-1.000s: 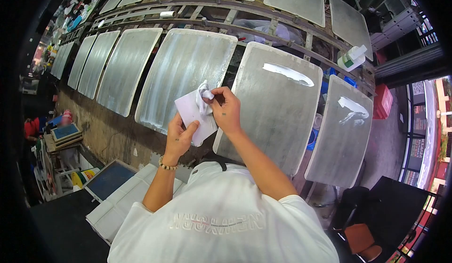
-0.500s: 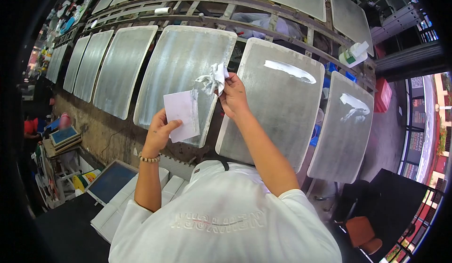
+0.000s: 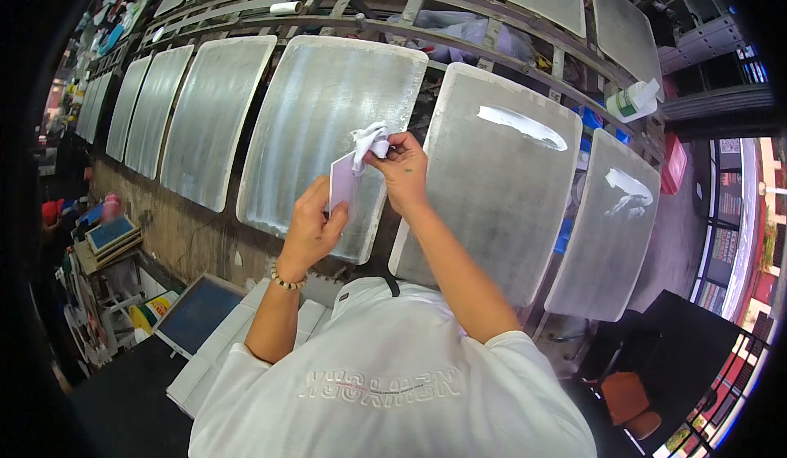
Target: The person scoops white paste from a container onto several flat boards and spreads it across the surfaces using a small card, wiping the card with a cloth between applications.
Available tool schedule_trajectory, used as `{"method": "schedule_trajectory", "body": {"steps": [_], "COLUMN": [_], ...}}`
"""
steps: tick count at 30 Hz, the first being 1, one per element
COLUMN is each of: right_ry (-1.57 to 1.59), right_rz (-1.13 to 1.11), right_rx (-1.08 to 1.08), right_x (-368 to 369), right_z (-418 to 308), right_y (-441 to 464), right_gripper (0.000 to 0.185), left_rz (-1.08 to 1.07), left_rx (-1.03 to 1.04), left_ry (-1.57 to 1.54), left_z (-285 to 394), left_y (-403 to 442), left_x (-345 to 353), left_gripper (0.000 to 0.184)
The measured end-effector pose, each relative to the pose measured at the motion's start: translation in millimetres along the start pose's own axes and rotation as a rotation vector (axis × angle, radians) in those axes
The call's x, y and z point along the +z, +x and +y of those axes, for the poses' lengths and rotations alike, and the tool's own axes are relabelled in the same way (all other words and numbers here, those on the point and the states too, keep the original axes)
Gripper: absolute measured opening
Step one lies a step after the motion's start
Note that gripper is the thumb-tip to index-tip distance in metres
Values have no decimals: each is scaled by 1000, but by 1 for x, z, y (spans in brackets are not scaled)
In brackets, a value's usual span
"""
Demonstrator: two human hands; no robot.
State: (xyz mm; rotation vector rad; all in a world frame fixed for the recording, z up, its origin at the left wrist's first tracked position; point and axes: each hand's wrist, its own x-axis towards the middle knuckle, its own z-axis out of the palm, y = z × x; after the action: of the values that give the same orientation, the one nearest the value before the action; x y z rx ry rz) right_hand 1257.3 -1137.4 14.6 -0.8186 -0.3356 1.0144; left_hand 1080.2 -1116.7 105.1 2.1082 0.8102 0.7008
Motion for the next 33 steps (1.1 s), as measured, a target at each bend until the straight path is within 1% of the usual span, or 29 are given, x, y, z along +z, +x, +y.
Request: {"method": "schedule_trajectory", "body": {"steps": [2, 3, 5, 6, 8, 10, 12, 14, 16, 18, 19, 20, 21, 22, 23, 25, 27, 28, 30, 31, 32, 33], "right_ry": [-29, -59, -38, -21, -50, -64, -75, -115, -132, -148, -158, -168, -171, -151, -127, -111, -149, -161, -169, -178, -175, -178], "right_rz": [9, 27, 30, 53, 93, 128, 163, 223, 257, 287, 309, 335, 347, 358, 357, 365, 339, 335, 320, 321, 308, 281], "right_rx": [-16, -37, -17, -4, 25, 57, 90, 112, 123, 136, 130, 132, 162, 166, 156, 171, 194, 229, 252, 267, 274, 294], "right_x": [1, 1, -3, -6, -19, -39, -56, -71, -86, -103, -114, -125, -134, -140, -144, -147, -157, -161, -161, -159, -156, -153], "right_z": [-2, -3, -9, -13, -25, -37, -40, -41, -42, -43, -44, -45, -48, -51, -52, -50, -46, -42, -33, -30, -28, -26], "right_y": [9, 13, 20, 22, 21, 7, -12, -35, -59, -78, -88, -99, -104, -113, -118, -121, -118, -114, -102, -100, -98, -93], "right_gripper": [35, 35, 35, 35, 34, 34, 34, 35, 35, 36, 36, 35, 35, 35, 34, 34, 34, 33, 34, 34, 34, 34], "left_rz": [-154, -154, -139, -142, -255, -143, -89, -100, -110, -93, -76, -83, -95, -81, -100, -203, -279, -297, -315, -325, -337, -325], "left_rx": [-83, -86, -52, -53, -294, -12, 190, 287, 378, 337, 334, 278, 215, 282, 250, 286, 198, 116, 60, -25, -91, -93], "left_ry": [32, 37, -60, -55, 142, 337, 424, 595, 694, 742, 759, 735, 711, 644, 649, 606, 656, 649, 644, 643, 641, 652], "left_z": [-5, -7, -14, -25, -69, -134, -200, -236, -269, -282, -286, -290, -289, -287, -285, -254, -229, -209, -184, -166, -158, -150], "left_y": [-5, -5, -6, -2, 22, 65, 129, 204, 269, 304, 309, 304, 295, 276, 245, 175, 76, 23, -82, -124, -157, -165], "left_x": [-13, -17, -23, -30, -47, -47, -40, -33, -20, -8, -1, 5, 8, 6, 3, -16, -33, -42, -58, -67, -76, -86], "left_gripper": [34, 34, 34, 34, 38, 41, 41, 39, 37, 40, 43, 43, 43, 38, 38, 37, 53, 49, 55, 53, 52, 52]}}
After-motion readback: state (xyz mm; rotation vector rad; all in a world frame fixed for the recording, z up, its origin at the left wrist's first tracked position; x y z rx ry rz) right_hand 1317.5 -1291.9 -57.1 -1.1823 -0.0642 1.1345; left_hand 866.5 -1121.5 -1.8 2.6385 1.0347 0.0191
